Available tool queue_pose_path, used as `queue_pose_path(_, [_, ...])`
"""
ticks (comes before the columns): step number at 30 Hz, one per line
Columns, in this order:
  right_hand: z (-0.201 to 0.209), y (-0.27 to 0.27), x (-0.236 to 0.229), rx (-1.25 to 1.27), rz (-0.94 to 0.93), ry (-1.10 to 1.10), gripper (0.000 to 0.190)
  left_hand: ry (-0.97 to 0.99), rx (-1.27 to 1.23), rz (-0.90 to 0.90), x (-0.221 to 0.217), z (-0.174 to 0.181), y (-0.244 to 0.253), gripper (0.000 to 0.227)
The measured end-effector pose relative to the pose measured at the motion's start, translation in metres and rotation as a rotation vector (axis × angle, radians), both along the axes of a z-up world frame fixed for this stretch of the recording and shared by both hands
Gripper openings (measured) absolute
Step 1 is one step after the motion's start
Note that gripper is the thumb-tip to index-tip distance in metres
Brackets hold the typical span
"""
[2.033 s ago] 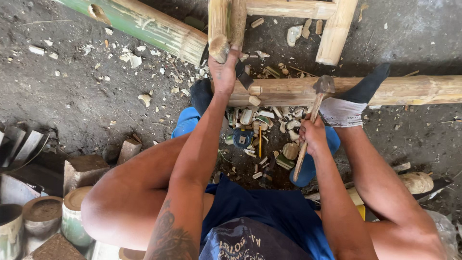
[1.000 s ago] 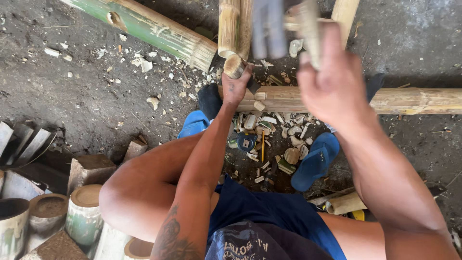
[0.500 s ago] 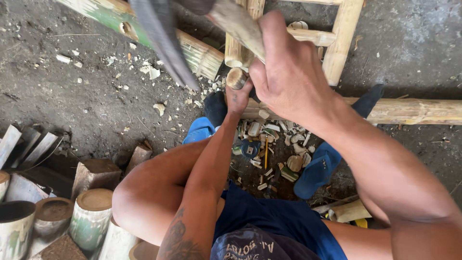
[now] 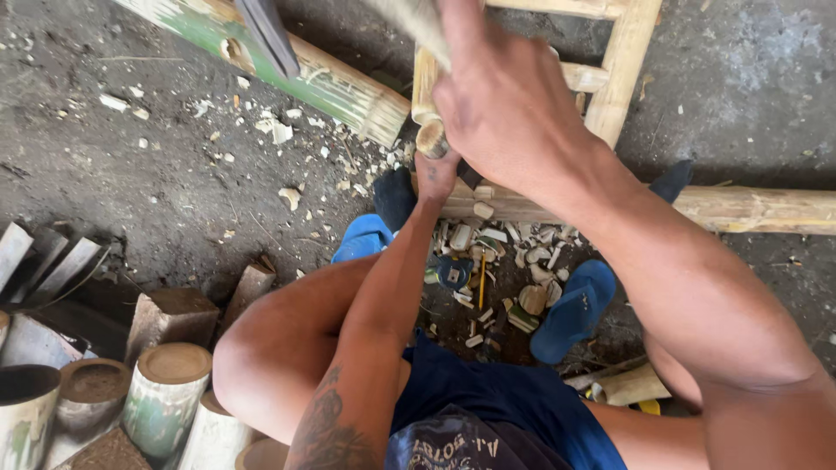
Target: The person selects a bamboo pole, measures and marks it with a tape measure and pencil, then uses a hammer to split and shape the bamboo. The person works on the ground surrounded by bamboo pieces and tools.
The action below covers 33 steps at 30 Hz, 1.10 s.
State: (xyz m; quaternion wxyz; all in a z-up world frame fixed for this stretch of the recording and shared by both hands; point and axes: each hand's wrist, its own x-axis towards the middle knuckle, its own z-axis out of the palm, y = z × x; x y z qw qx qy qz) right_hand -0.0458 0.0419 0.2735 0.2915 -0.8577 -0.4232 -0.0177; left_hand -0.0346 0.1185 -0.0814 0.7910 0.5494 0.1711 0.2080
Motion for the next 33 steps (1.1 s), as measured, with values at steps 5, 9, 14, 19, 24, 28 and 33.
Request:
queue_pose_path(5, [-0.061, -0.016, 0.0, -0.34, -0.153, 0.137, 0.027, 0.019, 0.044, 0.003, -0.001, -0.015, -0.009, 0.023])
queue_pose_path(9, [-0.069, -0.012, -0.009, -0.81, -0.173, 0.301, 0.05, 0.007, 0.034, 0.025, 0.0, -0.016, -0.011, 0.026])
queue_pose_path(14, [0.006, 0.001, -0.004, -0.428, -0.172, 0.227, 0.049, 0.058, -0.088, 0.044, 0.004, -0.012, -0.017, 0.028])
queue_pose_path(19, [-0.005, 0.004, 0.009, 0.164, -0.084, -0.296, 0.027, -0.014, -0.095, 0.072, 0.009, -0.027, -0.019, 0.029])
queue_pose_path(24, [-0.104, -0.024, -0.01, -0.858, -0.177, 0.274, 0.047, -0.083, -0.071, 0.01, -0.004, -0.038, -0.023, 0.027])
queue_pose_path(28, [-0.14, -0.05, -0.013, -0.771, -0.253, 0.433, 0.047, 0.042, -0.024, 0.007, -0.015, -0.032, -0.018, 0.029])
queue_pose_path(33, [-0.163, -0.116, -0.014, -0.461, -0.548, 0.732, 0.04, 0.042, -0.067, 0.069, 0.001, -0.022, -0.013, 0.032])
